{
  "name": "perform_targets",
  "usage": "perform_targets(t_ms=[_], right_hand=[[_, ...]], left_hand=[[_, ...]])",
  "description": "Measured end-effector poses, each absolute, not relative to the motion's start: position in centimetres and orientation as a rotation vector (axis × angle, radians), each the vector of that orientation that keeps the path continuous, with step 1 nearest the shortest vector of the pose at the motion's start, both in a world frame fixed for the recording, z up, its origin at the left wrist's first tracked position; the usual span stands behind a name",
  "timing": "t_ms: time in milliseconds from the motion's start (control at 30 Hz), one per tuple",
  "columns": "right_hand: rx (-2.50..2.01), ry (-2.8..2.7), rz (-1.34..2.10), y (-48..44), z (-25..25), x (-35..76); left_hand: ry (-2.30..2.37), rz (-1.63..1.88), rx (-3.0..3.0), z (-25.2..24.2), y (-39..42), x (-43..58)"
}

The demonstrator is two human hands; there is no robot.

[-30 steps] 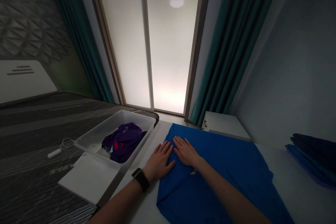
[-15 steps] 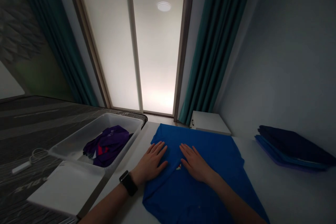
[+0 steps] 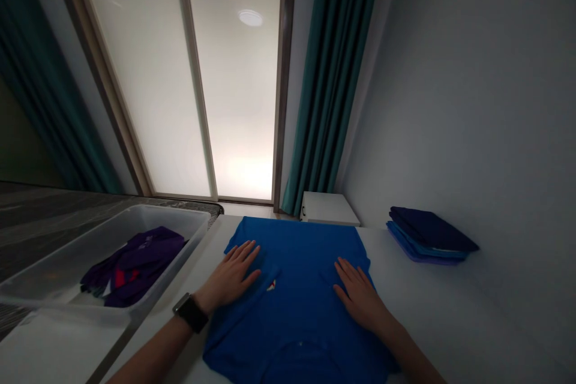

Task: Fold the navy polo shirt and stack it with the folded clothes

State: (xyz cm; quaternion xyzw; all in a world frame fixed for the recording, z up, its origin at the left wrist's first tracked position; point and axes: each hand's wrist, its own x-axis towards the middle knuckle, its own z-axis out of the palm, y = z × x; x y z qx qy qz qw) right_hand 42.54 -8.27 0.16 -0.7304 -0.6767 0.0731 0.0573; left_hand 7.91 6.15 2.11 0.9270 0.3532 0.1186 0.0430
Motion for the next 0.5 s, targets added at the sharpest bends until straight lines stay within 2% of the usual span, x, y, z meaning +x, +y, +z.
perform_targets(t_ms=[300, 500], right_hand=[[-2.272, -1.997, -0.015, -7.0, -0.1, 43.4], [-2.278, -2.006, 0.139, -6.3, -0.5, 42.4]], left_hand=[[1.172, 0.24, 2.782, 1.0, 5.7, 8.3], [1.202, 0.241, 2.762, 0.1, 6.0, 9.4]])
